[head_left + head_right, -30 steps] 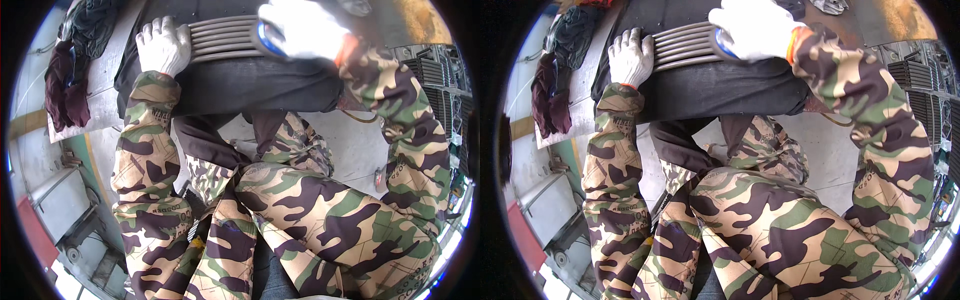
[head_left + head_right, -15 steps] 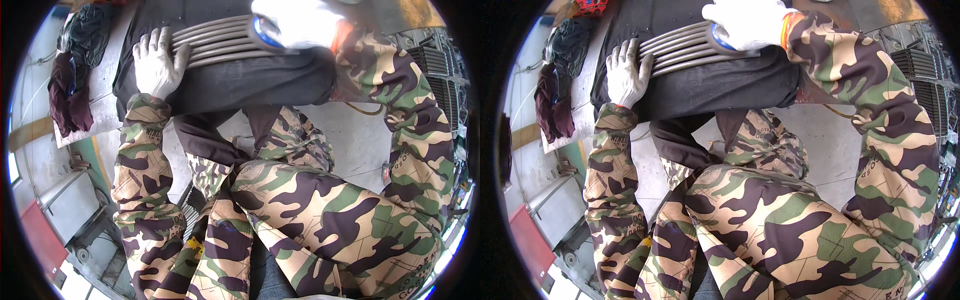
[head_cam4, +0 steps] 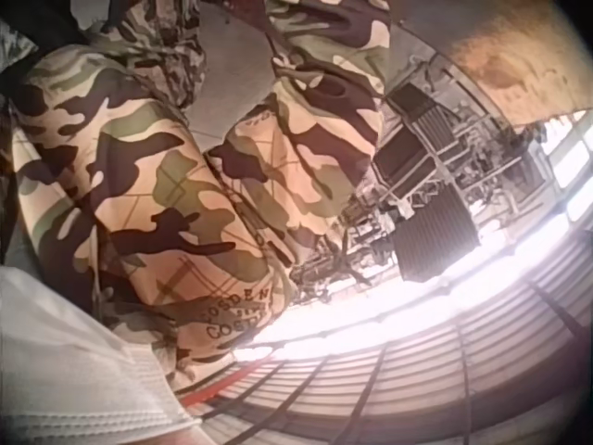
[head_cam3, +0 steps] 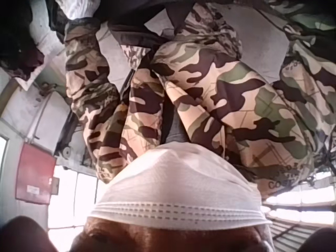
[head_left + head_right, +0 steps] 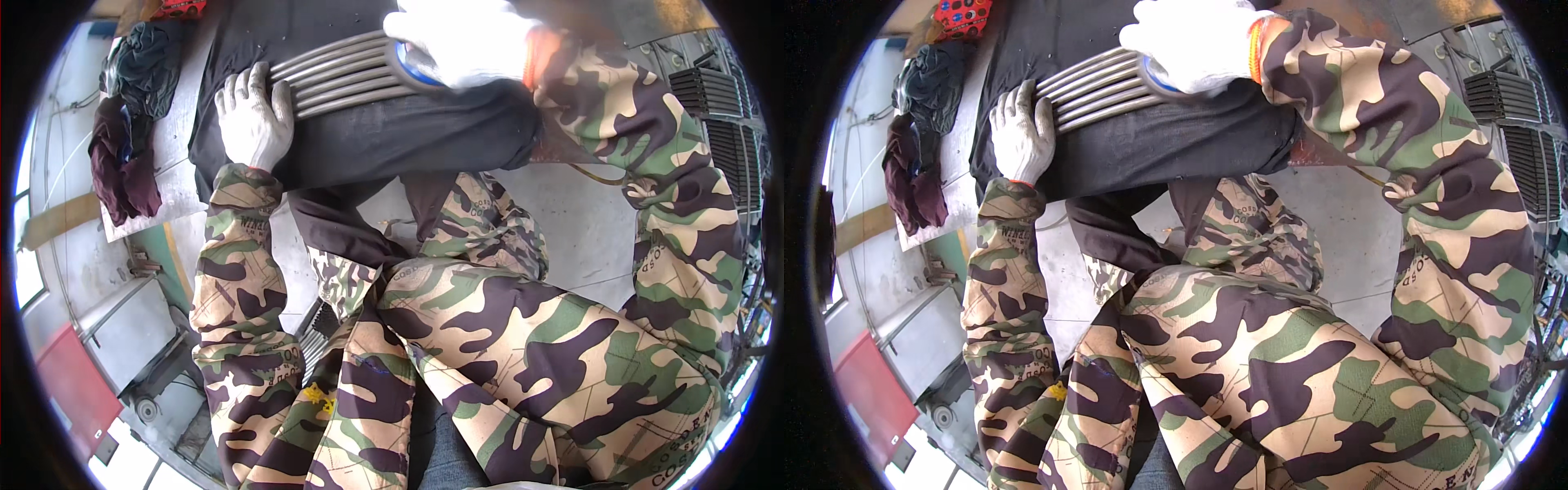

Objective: Sanding a set of curved metal rods using a pneumatic orbital sander on a workbench.

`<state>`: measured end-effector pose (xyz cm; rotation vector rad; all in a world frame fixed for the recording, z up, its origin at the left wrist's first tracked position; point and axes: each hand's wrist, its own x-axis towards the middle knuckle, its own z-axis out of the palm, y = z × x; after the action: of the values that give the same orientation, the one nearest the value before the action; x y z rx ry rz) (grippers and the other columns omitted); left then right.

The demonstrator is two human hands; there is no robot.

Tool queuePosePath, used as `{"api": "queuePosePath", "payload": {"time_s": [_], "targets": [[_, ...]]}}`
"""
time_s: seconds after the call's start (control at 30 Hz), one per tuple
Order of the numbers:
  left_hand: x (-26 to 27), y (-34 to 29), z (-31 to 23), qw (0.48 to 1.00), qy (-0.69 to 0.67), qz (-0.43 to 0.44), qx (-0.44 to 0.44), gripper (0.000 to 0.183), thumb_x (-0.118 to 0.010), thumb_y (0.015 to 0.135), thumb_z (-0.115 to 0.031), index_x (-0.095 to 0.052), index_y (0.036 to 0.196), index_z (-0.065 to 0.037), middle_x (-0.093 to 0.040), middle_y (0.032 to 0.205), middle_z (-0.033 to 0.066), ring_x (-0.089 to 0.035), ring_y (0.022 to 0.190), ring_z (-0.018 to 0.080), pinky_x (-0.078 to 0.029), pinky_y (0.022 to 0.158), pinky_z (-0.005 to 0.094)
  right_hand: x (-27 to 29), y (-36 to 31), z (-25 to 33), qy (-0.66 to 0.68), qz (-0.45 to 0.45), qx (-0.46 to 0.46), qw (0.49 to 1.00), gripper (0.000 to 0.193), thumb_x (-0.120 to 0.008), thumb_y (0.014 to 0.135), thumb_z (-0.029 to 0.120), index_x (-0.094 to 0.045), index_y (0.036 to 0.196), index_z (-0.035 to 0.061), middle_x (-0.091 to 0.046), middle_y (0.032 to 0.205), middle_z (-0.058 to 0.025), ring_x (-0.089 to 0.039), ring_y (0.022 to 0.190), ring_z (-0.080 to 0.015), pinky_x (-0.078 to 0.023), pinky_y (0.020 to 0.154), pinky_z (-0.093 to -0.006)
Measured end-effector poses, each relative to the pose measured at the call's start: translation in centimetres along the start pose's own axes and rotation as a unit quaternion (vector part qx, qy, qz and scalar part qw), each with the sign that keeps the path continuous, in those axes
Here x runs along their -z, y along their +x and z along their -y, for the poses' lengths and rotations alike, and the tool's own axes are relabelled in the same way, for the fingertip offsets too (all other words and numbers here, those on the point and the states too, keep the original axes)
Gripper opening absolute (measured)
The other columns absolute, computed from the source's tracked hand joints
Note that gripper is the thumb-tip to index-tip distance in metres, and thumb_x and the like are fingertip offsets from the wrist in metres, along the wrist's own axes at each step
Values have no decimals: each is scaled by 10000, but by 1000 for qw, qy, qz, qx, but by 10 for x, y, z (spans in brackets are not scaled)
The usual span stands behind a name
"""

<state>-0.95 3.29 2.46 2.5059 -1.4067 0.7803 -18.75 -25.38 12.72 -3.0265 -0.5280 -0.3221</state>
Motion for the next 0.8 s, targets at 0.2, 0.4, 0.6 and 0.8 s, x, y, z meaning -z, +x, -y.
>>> {"api": "queuePosePath", "payload": {"time_s": [0.2, 0.4, 0.6, 0.8], "targets": [[12, -12, 4, 999, 49, 6, 15, 452, -603, 996, -335, -640, 1315, -18, -665, 1288, 159, -570, 1249, 376, -395, 1096, 522, 6, 13, 1, 2, 38, -18, 999, 224, -623, 913, 257, -646, 1015, 59, -657, 980, -203, -671, 927, -408, -565, 776, -513], [17, -11, -6, 999, 53, 3, 8, 470, -605, 992, -343, -632, 1331, -19, -655, 1288, 149, -570, 1220, 357, -401, 1076, 511, 3, 1, 2, -2, 20, 2, 1000, 230, -646, 904, 264, -651, 1027, 70, -641, 967, -189, -657, 892, -392, -560, 761, -517], [-4, -6, -13, 999, 38, 7, -11, 519, -608, 979, -382, -611, 1331, 0, -651, 1279, 191, -563, 1257, 400, -385, 1094, 545, 3, -4, 6, -10, 70, -22, 997, 220, -634, 921, 270, -647, 1002, 66, -648, 974, -199, -668, 905, -397, -564, 733, -512], [2, -2, 6, 997, -46, -22, -53, 449, -647, 946, -316, -608, 1199, 52, -653, 1167, 217, -585, 1151, 420, -404, 1060, 550, -7, 24, 2, -48, 11, -5, 999, 210, -645, 917, 270, -642, 990, 74, -625, 929, -171, -663, 878, -371, -567, 726, -500]]}}
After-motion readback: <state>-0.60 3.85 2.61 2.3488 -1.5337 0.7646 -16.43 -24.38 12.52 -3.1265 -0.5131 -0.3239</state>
